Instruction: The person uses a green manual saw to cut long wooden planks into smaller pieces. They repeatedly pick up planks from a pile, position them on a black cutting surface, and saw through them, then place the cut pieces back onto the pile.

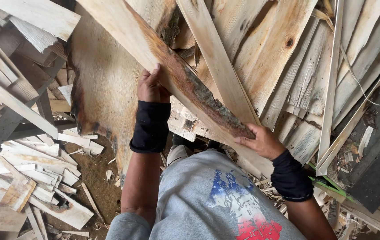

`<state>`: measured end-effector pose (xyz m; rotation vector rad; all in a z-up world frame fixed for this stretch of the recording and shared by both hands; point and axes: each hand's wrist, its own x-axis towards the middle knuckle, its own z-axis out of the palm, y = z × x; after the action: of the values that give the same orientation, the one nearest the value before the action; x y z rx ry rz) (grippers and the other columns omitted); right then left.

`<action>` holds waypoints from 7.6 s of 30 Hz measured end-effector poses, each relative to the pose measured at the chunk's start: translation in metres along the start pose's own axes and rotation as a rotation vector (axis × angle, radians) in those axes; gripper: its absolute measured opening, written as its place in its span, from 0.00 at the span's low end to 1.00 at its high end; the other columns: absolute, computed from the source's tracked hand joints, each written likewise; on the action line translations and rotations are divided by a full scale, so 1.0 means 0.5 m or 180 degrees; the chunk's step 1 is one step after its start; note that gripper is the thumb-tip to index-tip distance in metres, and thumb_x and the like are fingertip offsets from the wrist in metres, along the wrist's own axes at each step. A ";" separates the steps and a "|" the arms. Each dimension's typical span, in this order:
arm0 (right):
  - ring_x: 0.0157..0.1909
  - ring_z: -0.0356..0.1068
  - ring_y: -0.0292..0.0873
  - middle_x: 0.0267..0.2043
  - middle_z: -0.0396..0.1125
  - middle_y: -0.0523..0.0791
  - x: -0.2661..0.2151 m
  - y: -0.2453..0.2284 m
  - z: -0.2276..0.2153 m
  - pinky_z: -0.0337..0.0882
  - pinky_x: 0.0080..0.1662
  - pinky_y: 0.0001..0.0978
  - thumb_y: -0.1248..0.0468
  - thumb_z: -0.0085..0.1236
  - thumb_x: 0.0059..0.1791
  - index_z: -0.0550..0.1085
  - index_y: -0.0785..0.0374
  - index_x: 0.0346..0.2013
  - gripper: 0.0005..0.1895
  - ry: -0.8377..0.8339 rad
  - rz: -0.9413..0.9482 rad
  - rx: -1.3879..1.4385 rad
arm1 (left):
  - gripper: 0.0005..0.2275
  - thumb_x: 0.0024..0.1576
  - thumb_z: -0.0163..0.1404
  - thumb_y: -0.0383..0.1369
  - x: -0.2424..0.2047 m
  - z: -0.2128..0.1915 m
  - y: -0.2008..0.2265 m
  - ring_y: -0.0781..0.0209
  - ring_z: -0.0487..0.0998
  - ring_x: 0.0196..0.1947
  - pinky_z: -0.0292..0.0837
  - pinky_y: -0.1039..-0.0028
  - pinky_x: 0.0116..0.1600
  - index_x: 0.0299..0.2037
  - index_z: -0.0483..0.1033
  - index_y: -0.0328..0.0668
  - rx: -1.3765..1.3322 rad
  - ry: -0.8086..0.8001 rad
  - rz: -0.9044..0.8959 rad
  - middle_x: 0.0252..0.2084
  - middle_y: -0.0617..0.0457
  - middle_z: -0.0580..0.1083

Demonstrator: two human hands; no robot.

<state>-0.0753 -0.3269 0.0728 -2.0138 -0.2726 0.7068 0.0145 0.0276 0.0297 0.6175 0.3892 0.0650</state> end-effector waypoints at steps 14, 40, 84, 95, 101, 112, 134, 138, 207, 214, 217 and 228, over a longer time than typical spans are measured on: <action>0.35 0.80 0.38 0.33 0.80 0.46 -0.234 -0.101 -0.071 0.81 0.43 0.34 0.48 0.69 0.40 0.80 0.66 0.37 0.24 0.1159 0.0181 0.0060 | 0.41 0.71 0.56 0.36 0.013 0.129 0.104 0.51 0.45 0.84 0.55 0.58 0.86 0.81 0.32 0.45 0.1728 -0.0071 0.2436 0.82 0.45 0.38; 0.39 0.74 0.40 0.39 0.75 0.45 -0.305 -0.127 -0.331 0.76 0.44 0.36 0.60 0.70 0.49 0.77 0.65 0.39 0.13 0.2681 -0.1845 0.3086 | 0.22 0.66 0.52 0.45 -0.172 0.655 -0.342 0.43 0.77 0.29 0.71 0.60 0.34 0.34 0.76 0.26 0.4063 -0.2166 0.2562 0.26 0.35 0.73; 0.55 0.72 0.45 0.59 0.69 0.50 -0.886 0.645 -0.114 0.73 0.59 0.42 0.57 0.56 0.51 0.60 0.64 0.69 0.34 0.2781 0.0127 0.3193 | 0.37 0.53 0.53 0.51 -0.280 -0.019 -0.981 0.39 0.80 0.45 0.80 0.51 0.57 0.65 0.66 0.23 0.0687 -0.1912 -0.3089 0.59 0.33 0.72; 0.35 0.72 0.42 0.36 0.68 0.46 -1.236 0.526 -0.265 0.80 0.38 0.40 0.64 0.65 0.45 0.54 0.66 0.73 0.45 0.2411 0.0283 0.2546 | 0.18 0.64 0.48 0.38 -0.393 0.409 -0.904 0.61 0.81 0.38 0.83 0.66 0.50 0.65 0.74 0.63 0.6659 -0.3760 -0.0870 0.54 0.54 0.80; 0.24 0.73 0.44 0.28 0.68 0.50 -1.192 0.512 -0.265 0.77 0.29 0.38 0.73 0.57 0.44 0.54 0.69 0.68 0.39 0.2760 0.1479 0.1836 | 0.17 0.63 0.50 0.42 -0.272 0.477 -0.924 0.60 0.81 0.42 0.80 0.66 0.54 0.62 0.79 0.56 0.6788 -0.3818 -0.0875 0.52 0.53 0.82; 0.20 0.68 0.39 0.38 0.71 0.46 -1.199 0.395 -0.304 0.74 0.22 0.31 0.63 0.54 0.49 0.56 0.62 0.71 0.35 0.2935 0.2099 0.1209 | 0.21 0.54 0.58 0.43 0.103 0.459 -1.174 0.58 0.82 0.49 0.75 0.69 0.57 0.58 0.80 0.51 0.6156 -0.4989 -0.0613 0.49 0.53 0.83; 0.25 0.73 0.37 0.50 0.67 0.58 -1.172 0.752 -0.145 0.80 0.26 0.30 0.70 0.59 0.44 0.67 0.62 0.50 0.20 0.2717 0.1330 -0.1679 | 0.43 0.45 0.63 0.59 -0.291 0.393 -0.991 0.42 0.68 0.63 0.64 0.49 0.64 0.70 0.63 0.53 0.7315 -0.2780 0.1845 0.69 0.46 0.67; 0.23 0.73 0.39 0.48 0.67 0.54 -1.158 0.635 -0.195 0.79 0.26 0.33 0.76 0.55 0.43 0.64 0.68 0.53 0.23 0.2755 0.1778 -0.0264 | 0.46 0.44 0.62 0.57 -0.269 0.344 -1.011 0.42 0.66 0.66 0.64 0.49 0.66 0.72 0.60 0.48 0.7031 -0.2727 0.1754 0.69 0.46 0.66; 0.16 0.71 0.41 0.33 0.70 0.53 -1.160 0.619 -0.197 0.76 0.20 0.35 0.57 0.64 0.45 0.63 0.71 0.57 0.32 0.2978 0.2322 0.0857 | 0.52 0.47 0.59 0.62 -0.624 0.335 -0.983 0.40 0.54 0.72 0.51 0.40 0.70 0.75 0.44 0.47 0.7943 -0.2717 0.0237 0.77 0.38 0.48; 0.20 0.74 0.35 0.43 0.65 0.54 -1.177 0.697 -0.173 0.76 0.24 0.27 0.59 0.62 0.50 0.66 0.66 0.56 0.24 0.2454 0.1680 -0.1207 | 0.43 0.47 0.58 0.33 -0.608 0.291 -1.020 0.44 0.71 0.56 0.70 0.49 0.57 0.75 0.50 0.47 0.7276 -0.2809 0.0963 0.68 0.44 0.63; 0.21 0.74 0.36 0.37 0.66 0.52 -1.187 0.701 -0.176 0.75 0.24 0.28 0.62 0.60 0.50 0.60 0.73 0.61 0.29 0.2396 0.1868 -0.0977 | 0.38 0.46 0.54 0.26 -0.588 0.365 -0.993 0.46 0.73 0.50 0.72 0.53 0.53 0.73 0.57 0.42 0.6883 -0.3098 0.1652 0.59 0.45 0.71; 0.21 0.70 0.37 0.30 0.66 0.49 -1.166 0.642 -0.194 0.75 0.22 0.30 0.68 0.55 0.51 0.59 0.71 0.60 0.25 0.2485 0.2318 -0.0169 | 0.31 0.51 0.54 0.23 -0.327 0.548 -1.173 0.48 0.71 0.58 0.66 0.57 0.64 0.68 0.68 0.53 0.6575 -0.4787 0.2802 0.62 0.53 0.71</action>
<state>-0.5191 -0.8319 0.0537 -2.2687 0.9402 0.2732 -0.0668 -0.6304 -0.0486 2.5252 -1.6170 -0.0066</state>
